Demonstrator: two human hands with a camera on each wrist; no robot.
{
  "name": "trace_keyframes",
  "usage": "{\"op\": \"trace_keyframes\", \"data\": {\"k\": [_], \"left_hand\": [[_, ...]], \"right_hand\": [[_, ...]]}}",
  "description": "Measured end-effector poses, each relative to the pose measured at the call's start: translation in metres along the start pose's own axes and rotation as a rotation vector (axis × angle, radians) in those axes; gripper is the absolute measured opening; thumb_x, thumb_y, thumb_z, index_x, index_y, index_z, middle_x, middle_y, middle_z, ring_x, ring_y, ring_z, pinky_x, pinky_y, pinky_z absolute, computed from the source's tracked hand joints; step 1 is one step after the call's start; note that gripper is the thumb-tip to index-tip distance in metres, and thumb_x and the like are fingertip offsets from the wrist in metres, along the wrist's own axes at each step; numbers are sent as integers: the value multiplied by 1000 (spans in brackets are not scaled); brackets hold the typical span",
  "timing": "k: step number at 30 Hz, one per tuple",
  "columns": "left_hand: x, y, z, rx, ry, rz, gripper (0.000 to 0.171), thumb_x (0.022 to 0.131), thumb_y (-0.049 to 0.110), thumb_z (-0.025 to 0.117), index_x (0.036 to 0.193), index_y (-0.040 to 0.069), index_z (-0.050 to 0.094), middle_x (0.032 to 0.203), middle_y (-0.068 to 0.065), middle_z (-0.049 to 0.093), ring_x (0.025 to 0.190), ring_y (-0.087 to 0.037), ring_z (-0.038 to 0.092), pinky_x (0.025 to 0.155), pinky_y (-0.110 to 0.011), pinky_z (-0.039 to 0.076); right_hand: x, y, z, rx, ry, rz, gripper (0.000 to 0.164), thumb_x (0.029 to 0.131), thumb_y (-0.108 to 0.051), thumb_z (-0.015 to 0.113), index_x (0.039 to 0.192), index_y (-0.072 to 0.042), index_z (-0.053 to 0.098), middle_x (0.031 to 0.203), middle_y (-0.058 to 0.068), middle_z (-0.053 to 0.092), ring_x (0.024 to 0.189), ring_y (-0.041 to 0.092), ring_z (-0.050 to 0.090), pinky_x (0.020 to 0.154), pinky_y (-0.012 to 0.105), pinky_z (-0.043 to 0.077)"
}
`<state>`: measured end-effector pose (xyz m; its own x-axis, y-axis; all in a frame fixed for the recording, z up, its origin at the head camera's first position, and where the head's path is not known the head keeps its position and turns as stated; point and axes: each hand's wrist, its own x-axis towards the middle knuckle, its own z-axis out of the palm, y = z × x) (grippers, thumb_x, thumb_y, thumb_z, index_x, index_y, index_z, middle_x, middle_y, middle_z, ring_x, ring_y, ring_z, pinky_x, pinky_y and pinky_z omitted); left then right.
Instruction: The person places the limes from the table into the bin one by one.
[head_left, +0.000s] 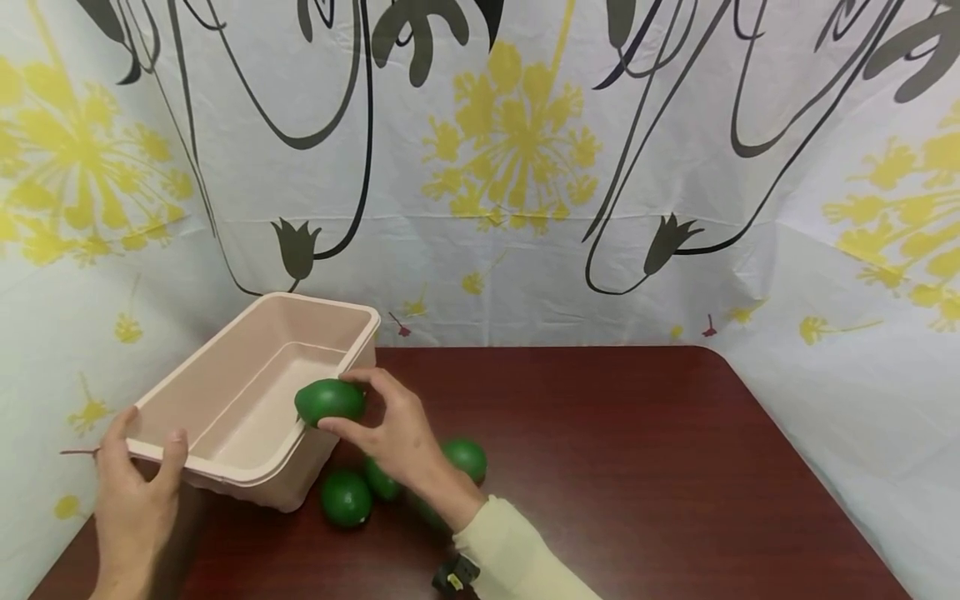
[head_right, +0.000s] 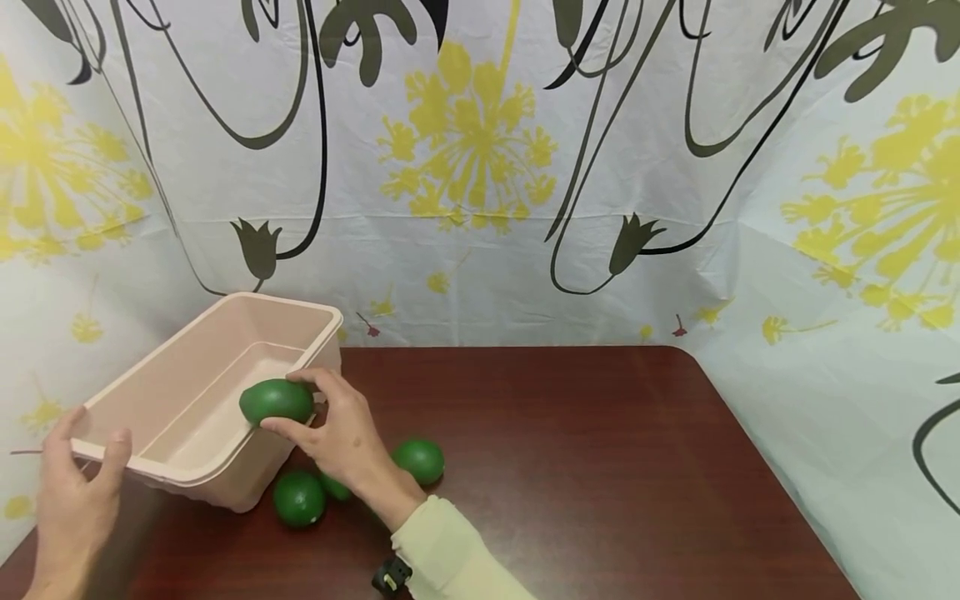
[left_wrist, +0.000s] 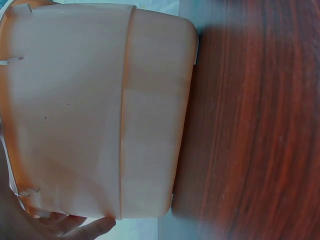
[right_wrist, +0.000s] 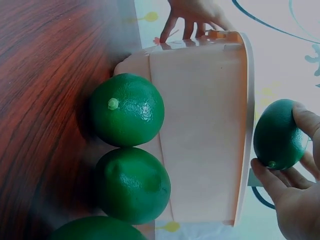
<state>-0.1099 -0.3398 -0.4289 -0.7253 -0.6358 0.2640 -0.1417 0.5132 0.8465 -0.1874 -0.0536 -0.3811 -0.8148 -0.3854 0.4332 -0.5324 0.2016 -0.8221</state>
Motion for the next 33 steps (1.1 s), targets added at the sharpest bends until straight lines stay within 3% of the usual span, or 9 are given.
{"op": "trace_keyframes", "data": {"k": [9, 19, 33], "left_hand": [[-1, -2, -1, -10, 3, 10, 75, 99, 37, 56, 166, 22, 25, 171, -18, 28, 160, -36, 24, 131, -49, 15], [-2, 0, 1, -26, 14, 34, 73, 100, 36, 57, 165, 20, 27, 170, -18, 30, 160, -35, 24, 132, -44, 15], [-1, 0, 1, -27, 17, 36, 73, 100, 35, 56, 165, 20, 27, 169, -20, 30, 159, -36, 25, 132, -42, 14]], "right_hand": [[3, -4, 8, 46, 9, -4, 51, 86, -28, 86, 131, -17, 66, 120, 0, 70, 92, 4, 61, 83, 17, 54], [8, -10, 16, 149, -9, 7, 51, 86, -21, 86, 132, -14, 65, 128, 6, 70, 105, 6, 68, 86, 18, 58], [10, -13, 23, 183, -18, 30, 50, 86, -21, 85, 132, -15, 65, 128, 6, 70, 98, 5, 71, 86, 21, 59]]}}
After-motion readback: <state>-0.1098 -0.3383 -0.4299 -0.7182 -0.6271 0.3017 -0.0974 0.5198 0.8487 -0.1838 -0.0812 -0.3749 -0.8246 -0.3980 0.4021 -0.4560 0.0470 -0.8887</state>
